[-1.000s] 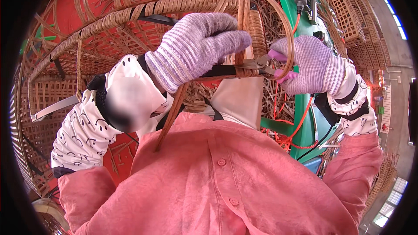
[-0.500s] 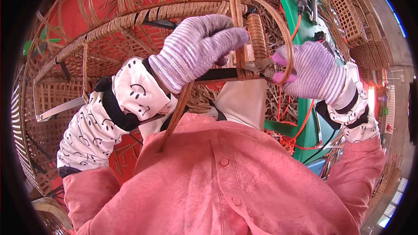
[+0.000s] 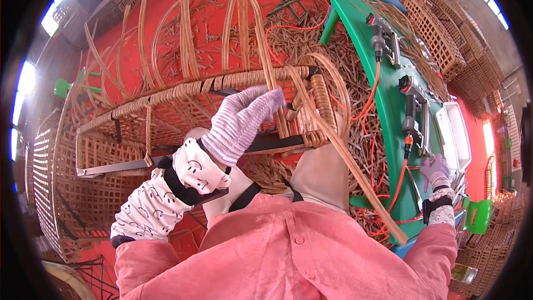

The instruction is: Weaving and stapling bamboo/rattan strips onto a chair frame for manufacturing.

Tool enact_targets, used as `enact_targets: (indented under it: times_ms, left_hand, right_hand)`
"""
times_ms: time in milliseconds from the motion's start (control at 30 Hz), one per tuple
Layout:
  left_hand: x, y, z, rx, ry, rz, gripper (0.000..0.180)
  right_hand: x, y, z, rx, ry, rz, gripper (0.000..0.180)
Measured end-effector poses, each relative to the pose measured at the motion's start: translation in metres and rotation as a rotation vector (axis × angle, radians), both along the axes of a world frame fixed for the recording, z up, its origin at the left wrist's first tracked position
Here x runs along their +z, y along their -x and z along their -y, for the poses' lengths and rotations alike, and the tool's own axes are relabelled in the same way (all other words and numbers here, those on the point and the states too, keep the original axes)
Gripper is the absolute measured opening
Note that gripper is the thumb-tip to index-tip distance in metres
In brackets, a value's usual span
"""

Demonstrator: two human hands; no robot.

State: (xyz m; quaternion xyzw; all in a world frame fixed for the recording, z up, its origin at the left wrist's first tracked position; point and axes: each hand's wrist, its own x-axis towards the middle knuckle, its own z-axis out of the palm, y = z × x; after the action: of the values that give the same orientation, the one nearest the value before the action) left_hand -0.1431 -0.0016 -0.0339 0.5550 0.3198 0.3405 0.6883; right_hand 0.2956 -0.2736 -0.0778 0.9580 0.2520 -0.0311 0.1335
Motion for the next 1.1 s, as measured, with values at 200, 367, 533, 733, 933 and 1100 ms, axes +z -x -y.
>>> enact_targets:
  times_ms: [200, 367, 533, 733, 933, 1100]
  left_hand:
    - [0.015, -0.005, 0.019, -0.058, -0.318, -0.138, 0.029]
    - [-0.005, 0.013, 0.041, -0.138, -0.528, 0.006, 0.013]
    - [-0.004, 0.009, 0.070, -0.249, -1.381, -0.334, 0.022]
    - [0.016, 0.006, 0.062, -0.352, -1.506, -0.374, 0.011]
    - [0.055, 0.004, -0.022, 0.128, -1.020, -0.771, 0.022]
    - [0.036, -0.007, -0.068, 0.000, -1.082, -0.842, 0.034]
  right_hand:
    - [0.006, 0.038, -0.038, 0.431, -0.716, -0.248, 0.027]
    - [0.036, 0.200, -0.099, 0.700, -0.703, -1.165, 0.030]
    - [0.041, 0.270, -0.107, 0.843, -0.816, -1.633, 0.045]
    - [0.043, 0.246, -0.087, 0.516, -1.183, -1.577, 0.020]
    - [0.004, 0.111, -0.068, -0.294, -2.143, -1.106, 0.040]
    - [-0.012, 0.129, -0.067, -0.443, -1.742, -1.630, 0.050]
